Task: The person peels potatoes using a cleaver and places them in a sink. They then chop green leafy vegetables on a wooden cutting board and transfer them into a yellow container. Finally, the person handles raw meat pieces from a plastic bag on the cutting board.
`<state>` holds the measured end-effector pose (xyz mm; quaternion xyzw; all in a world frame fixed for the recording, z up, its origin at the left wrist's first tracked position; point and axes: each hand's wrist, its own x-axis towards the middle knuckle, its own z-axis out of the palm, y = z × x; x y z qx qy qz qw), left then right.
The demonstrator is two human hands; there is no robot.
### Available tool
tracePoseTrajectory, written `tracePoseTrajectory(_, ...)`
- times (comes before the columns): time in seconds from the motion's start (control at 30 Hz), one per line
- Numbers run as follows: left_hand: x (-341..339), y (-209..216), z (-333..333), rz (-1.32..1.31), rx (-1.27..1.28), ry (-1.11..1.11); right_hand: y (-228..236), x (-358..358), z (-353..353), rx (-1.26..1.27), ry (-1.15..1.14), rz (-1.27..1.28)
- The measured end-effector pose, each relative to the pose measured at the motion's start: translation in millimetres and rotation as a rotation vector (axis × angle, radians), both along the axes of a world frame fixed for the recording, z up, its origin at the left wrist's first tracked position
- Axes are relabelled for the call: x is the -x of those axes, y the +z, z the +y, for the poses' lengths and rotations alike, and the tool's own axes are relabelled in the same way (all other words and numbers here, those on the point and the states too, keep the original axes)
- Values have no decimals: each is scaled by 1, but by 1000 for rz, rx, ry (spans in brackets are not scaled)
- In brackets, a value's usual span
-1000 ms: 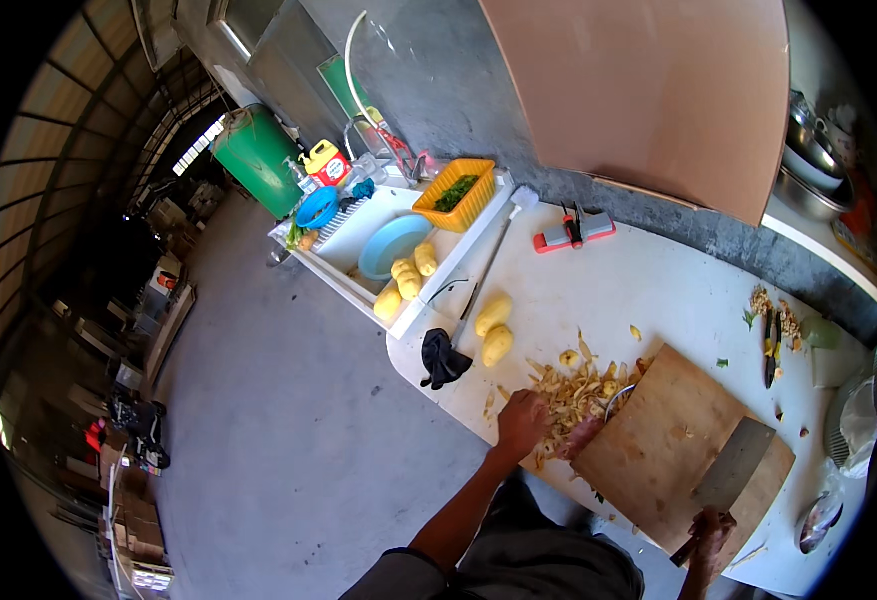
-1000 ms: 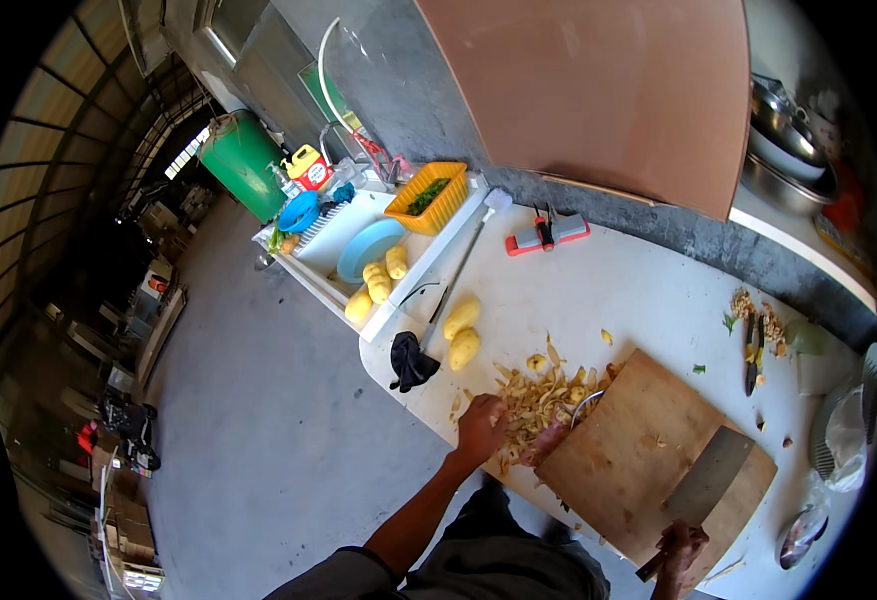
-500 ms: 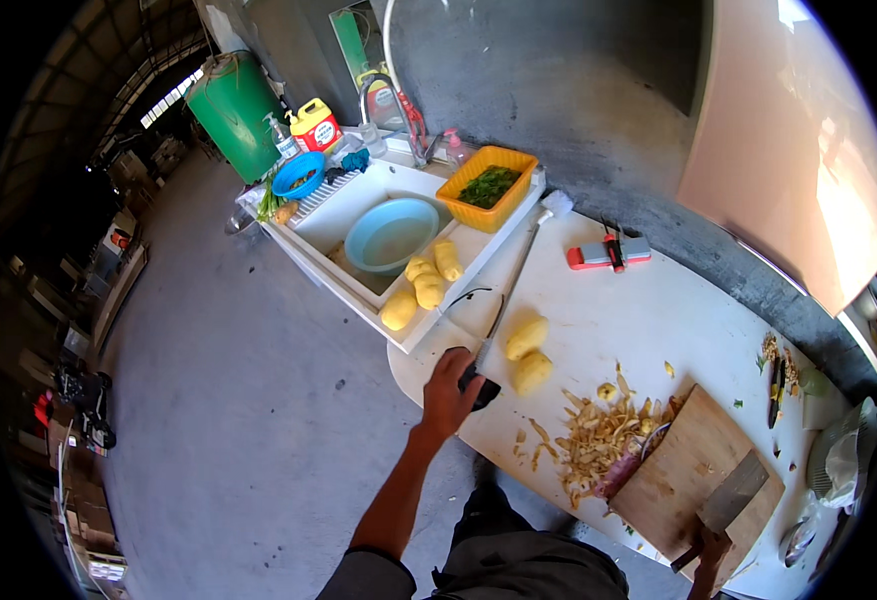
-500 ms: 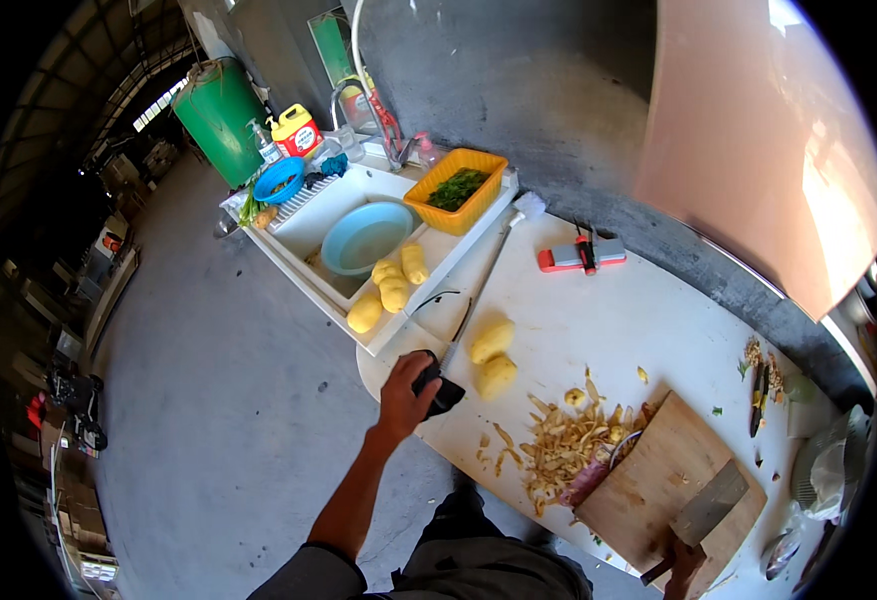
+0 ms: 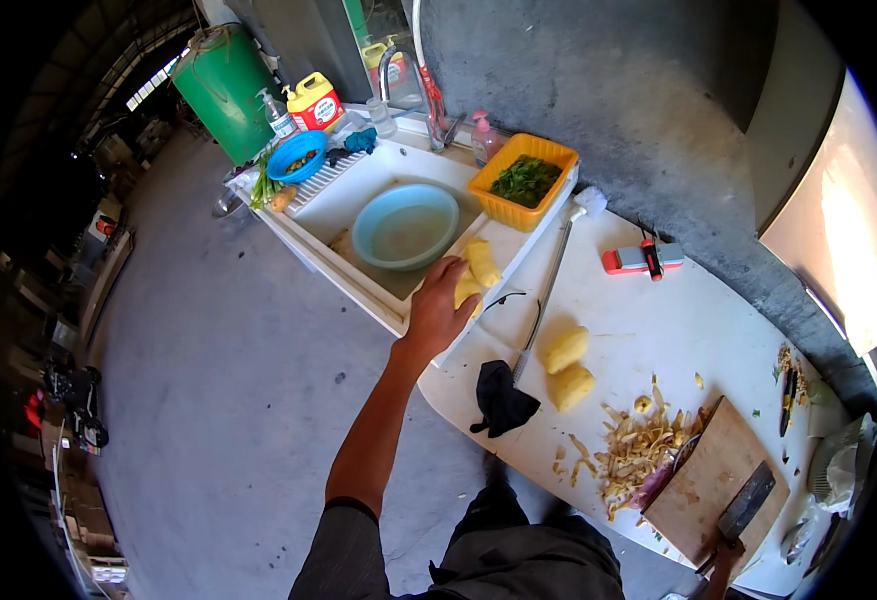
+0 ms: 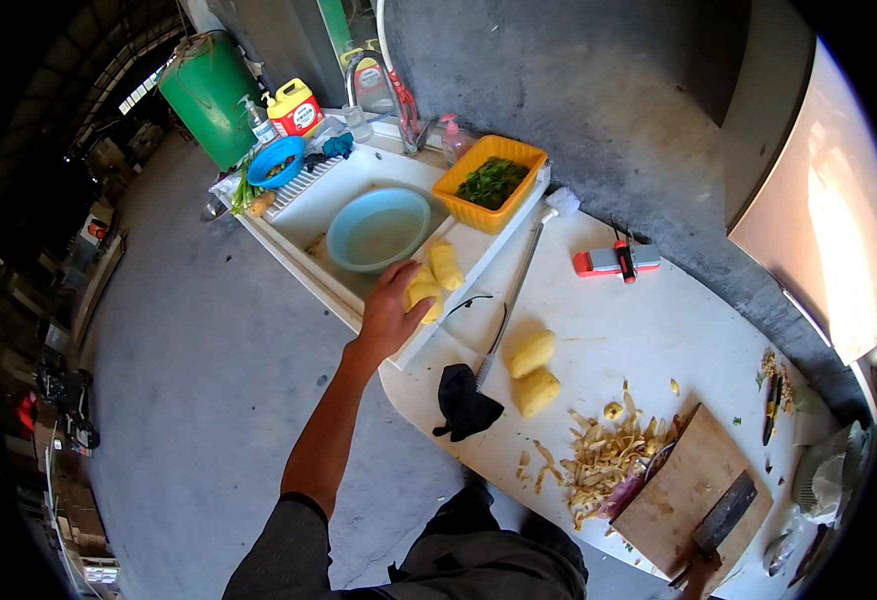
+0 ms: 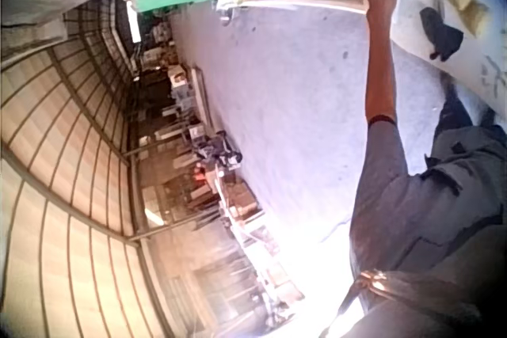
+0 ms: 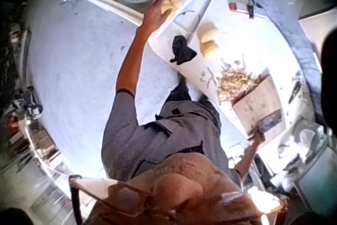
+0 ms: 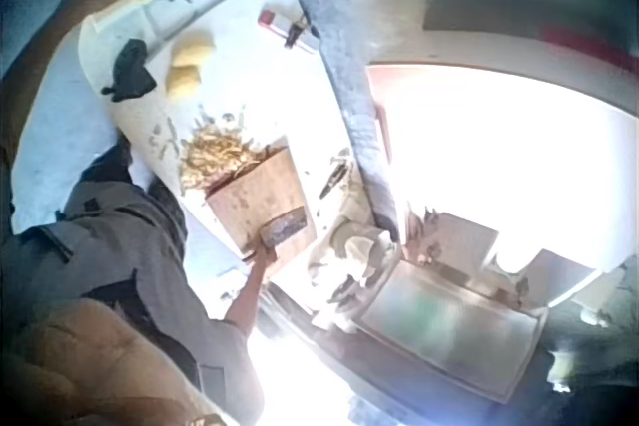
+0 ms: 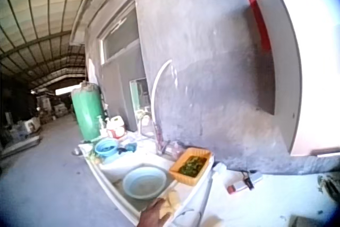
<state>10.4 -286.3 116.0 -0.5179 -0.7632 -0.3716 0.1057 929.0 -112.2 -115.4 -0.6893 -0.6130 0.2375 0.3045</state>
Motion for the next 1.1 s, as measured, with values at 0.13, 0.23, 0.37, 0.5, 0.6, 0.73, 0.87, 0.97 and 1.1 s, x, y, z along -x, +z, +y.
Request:
tracePoseTrajectory(0.13, 10, 3, 44, -36, 52, -32, -8, 0, -5, 5, -23, 32)
tracePoseTrajectory(0.23, 31, -8, 76, -79, 49, -36, -23, -24, 12, -60, -7, -52)
tracePoseTrajectory(0.37, 65, -2, 122, -26, 87, -71, -20, -29, 22, 129, 57, -322)
tracePoseTrajectory(0.5, 98, 10, 168, 45, 245, -128, -21, 11, 14, 33, -19, -312)
tracePoseTrajectory(0.6, 111, -3, 228, 113, 298, -224, -20, -13, -2, -106, -40, -386)
tracePoseTrajectory(0.73, 133, -53, 299, 170, 445, -151, -1, 33, 10, -71, 67, -330)
tracePoseTrajectory(0.87, 168, -103, 342, 288, 350, -74, 22, 72, 90, -156, 19, -396)
tracePoseTrajectory(0.97, 104, -95, 377, 284, 315, -113, 29, 43, 92, 8, -77, -409)
tracePoseTrajectory(1.1, 53, -82, 379, 256, 270, -137, 27, 22, 90, -75, -125, -374)
